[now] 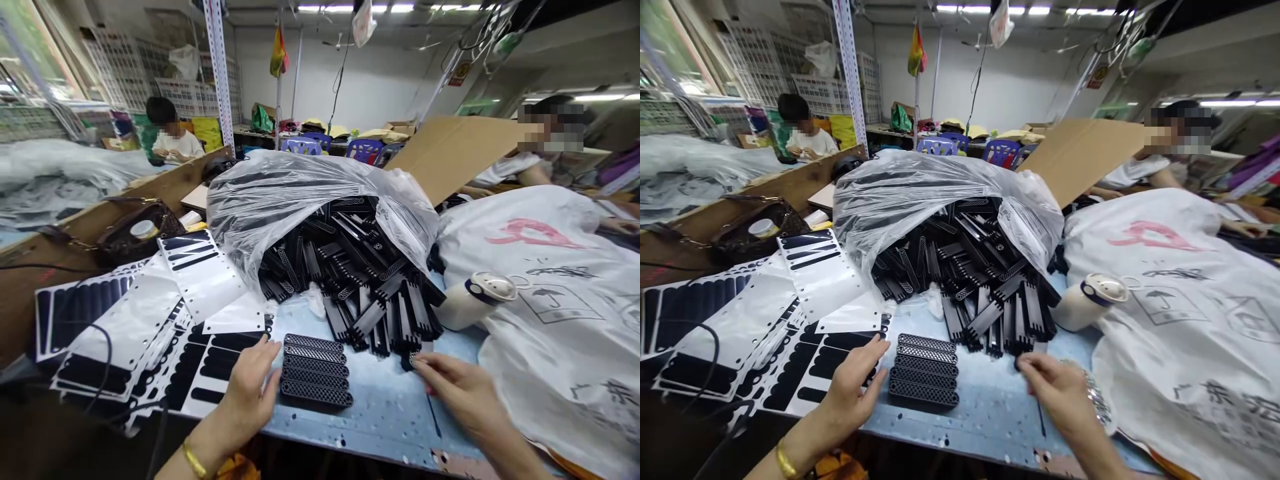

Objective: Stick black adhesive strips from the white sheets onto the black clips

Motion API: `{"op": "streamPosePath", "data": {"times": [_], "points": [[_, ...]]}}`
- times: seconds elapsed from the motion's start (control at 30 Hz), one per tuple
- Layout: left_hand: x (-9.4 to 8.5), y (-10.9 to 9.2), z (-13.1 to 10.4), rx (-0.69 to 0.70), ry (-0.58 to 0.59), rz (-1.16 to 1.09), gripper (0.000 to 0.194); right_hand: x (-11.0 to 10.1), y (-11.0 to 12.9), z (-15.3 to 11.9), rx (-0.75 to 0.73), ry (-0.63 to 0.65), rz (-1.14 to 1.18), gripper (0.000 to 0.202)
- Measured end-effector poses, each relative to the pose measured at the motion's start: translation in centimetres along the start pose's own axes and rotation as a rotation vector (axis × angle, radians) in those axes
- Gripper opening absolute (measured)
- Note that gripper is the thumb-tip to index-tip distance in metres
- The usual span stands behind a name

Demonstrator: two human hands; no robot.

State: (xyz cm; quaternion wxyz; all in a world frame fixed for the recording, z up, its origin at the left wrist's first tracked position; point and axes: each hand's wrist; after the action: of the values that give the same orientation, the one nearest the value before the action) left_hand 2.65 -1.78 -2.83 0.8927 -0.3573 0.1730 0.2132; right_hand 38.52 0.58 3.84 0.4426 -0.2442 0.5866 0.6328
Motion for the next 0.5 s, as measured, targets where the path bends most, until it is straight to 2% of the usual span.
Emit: {"op": "streamPosePath", "data": {"times": [0.07, 0.1, 0.2, 0.27, 0.33, 0.5], "points": [[0.7, -0.1, 0.8, -0.005, 0.059, -0.008, 0.041, 2.7, 4.5, -0.5, -0.218, 0.244, -0.002, 0.031], [1.0, -0.1, 1.2, -0.013, 0.098, -0.007, 0.041, 4.3, 6.5, -0.7, -0.335, 0.281, -0.030, 0.031], [2.0, 0.0, 2.3, -0.055, 0.228, -0.006, 0.041, 8.5, 10.6, -1.2, -0.458, 0.290, -0.065, 0.027], [2.5, 0.1, 2.8, -0.086, 0.296, -0.006, 0.043, 10.5, 11.7, -1.4, -0.506, 0.294, -0.101, 0.026], [2.8, 0.1, 3.2, -0.119, 0.351, -0.009, 0.044, 11.5, 11.9, -1.4, -0.547, 0.315, -0.138, 0.026], [3.0, 0.0, 3.5, -0.164, 0.426, -0.021, 0.043, 11.4, 11.3, -1.1, -0.566, 0.355, -0.172, 0.019]]}}
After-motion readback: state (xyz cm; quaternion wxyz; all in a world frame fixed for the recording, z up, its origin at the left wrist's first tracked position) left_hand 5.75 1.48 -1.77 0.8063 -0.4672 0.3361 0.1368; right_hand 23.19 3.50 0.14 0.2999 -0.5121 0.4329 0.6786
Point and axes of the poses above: each hand's wrist, its own z-axis towards the middle knuckle, its own x-axis out of the palm, y = z × x, and after that the axes turned 15 degrees about -z, right-handed
